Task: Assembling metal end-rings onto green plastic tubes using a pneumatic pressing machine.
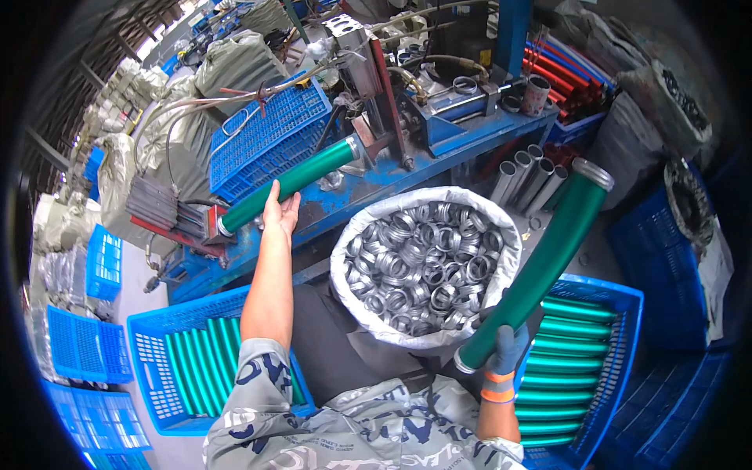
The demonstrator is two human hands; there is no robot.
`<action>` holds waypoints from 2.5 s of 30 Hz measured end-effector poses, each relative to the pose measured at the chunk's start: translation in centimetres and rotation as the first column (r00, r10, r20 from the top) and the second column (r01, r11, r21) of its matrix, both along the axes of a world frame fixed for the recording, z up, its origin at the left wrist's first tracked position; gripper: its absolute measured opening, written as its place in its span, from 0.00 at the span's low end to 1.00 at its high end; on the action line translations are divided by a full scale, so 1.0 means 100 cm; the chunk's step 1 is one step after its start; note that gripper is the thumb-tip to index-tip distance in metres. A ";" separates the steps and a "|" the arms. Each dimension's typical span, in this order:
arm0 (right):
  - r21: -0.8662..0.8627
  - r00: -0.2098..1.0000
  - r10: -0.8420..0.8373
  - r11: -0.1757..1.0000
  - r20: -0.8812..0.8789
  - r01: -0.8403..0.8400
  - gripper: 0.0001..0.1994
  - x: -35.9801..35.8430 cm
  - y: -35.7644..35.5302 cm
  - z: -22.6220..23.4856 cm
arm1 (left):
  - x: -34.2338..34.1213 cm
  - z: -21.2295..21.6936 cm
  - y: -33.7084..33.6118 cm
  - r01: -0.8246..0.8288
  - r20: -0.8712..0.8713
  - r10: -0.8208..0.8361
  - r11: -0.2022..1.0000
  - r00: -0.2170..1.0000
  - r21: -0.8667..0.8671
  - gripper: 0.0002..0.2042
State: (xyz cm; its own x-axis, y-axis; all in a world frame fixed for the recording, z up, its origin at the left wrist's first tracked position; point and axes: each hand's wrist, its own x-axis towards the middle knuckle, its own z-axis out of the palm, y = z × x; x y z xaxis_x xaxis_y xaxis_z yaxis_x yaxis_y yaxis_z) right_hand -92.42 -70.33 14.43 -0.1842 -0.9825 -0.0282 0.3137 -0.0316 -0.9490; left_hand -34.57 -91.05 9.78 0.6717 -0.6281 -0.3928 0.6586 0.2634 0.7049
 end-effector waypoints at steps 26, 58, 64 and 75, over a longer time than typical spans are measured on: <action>0.035 0.803 -0.535 0.826 -0.263 0.562 0.23 -0.231 0.138 0.010 | -0.063 -0.087 0.192 0.152 0.764 -0.308 0.951 0.567 0.270 0.16; 0.718 0.135 0.902 0.228 -0.410 0.658 0.57 -0.338 0.418 -0.215 | -0.065 -0.097 0.246 0.119 0.796 -0.600 0.799 0.084 0.589 0.19; 0.648 0.153 0.898 0.171 -0.412 0.743 0.55 -0.412 0.461 -0.238 | -0.112 -0.129 0.246 0.157 0.772 -0.636 0.761 -0.008 0.629 0.20; 0.268 0.285 0.188 0.922 -0.940 0.277 0.24 -0.389 0.155 -0.169 | -0.156 -0.028 0.282 -0.192 0.943 -0.328 0.930 -0.053 0.313 0.14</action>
State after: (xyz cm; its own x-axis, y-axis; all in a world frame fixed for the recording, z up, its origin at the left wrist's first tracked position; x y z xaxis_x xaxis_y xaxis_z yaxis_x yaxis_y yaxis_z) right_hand -131.30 -54.79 -2.44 -0.3509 -0.9314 -0.0964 -0.7904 0.3498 -0.5029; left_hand -50.16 -62.84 7.03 0.4701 -0.7400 0.4811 -0.7761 -0.0870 0.6246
